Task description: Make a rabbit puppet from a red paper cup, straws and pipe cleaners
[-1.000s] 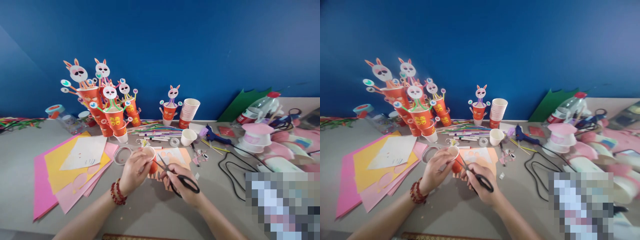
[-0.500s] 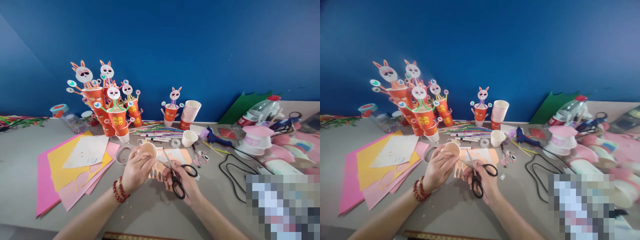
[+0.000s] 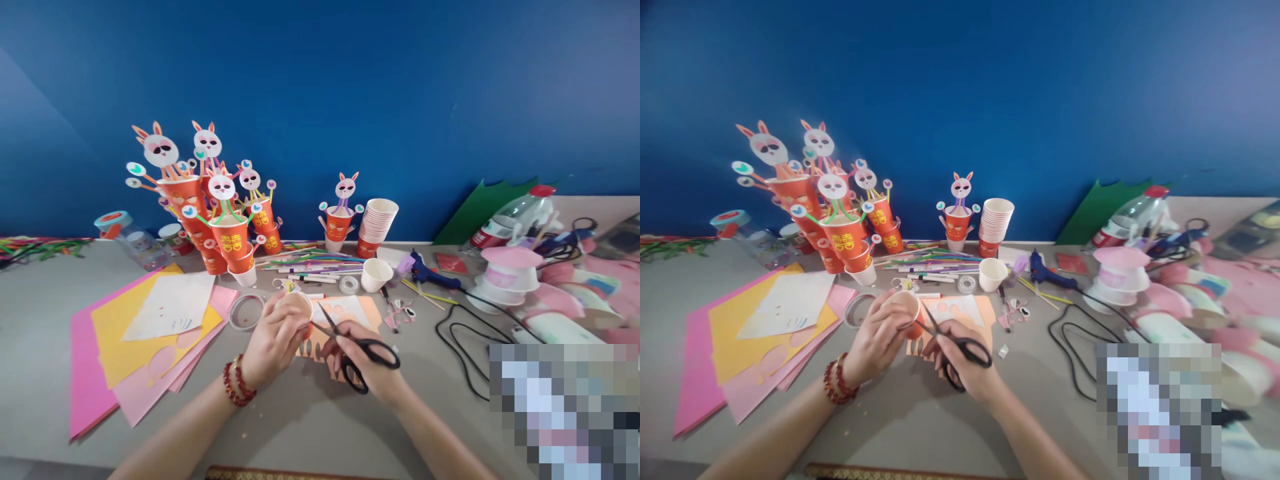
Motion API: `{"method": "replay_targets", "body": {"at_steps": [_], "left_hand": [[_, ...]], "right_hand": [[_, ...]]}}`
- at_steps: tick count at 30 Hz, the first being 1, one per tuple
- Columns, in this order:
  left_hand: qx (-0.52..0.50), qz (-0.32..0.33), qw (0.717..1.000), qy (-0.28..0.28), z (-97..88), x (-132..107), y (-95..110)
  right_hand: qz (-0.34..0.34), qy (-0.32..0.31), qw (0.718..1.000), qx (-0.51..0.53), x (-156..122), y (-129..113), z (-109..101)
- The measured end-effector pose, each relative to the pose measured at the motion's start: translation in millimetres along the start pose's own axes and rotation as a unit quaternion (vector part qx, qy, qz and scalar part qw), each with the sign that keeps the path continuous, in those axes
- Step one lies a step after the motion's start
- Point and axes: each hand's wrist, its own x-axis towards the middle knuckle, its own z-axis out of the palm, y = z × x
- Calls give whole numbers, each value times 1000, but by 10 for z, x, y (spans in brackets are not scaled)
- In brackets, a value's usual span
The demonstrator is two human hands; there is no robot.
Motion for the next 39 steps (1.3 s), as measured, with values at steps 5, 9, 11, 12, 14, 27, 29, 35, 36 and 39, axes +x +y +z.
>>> {"method": "replay_targets", "body": {"at_steps": [5, 9, 11, 12, 14, 27, 29, 35, 36, 39], "left_hand": [[14, -23, 999, 38, 12, 1, 14], [10, -66, 997, 36, 48, -17, 8], [4, -69, 997, 22, 48, -21, 16], [0, -67, 998, 20, 49, -23, 19], [-10, -58, 998, 23, 56, -30, 20], [-57, -96, 992, 57, 61, -19, 49], [-78, -105, 990, 54, 53, -6, 63], [-71, -81, 991, 74, 79, -4, 53], [-68, -76, 992, 77, 89, -14, 48], [-60, -63, 993, 80, 132, -53, 31]], "right_hand": [[39, 54, 983, 170, 38, 15, 86], [23, 56, 990, 129, -3, 16, 127], [10, 49, 996, 71, -28, 0, 125], [7, 49, 998, 44, -37, -9, 124], [7, 53, 998, 22, -45, -25, 128], [-50, 42, 990, -125, -121, 6, 96], [-55, 35, 990, -127, -123, 24, 85], [-39, 56, 995, -75, -82, 9, 115], [-28, 62, 997, -41, -71, 3, 125], [-2, 74, 995, 67, -38, 3, 153]]}}
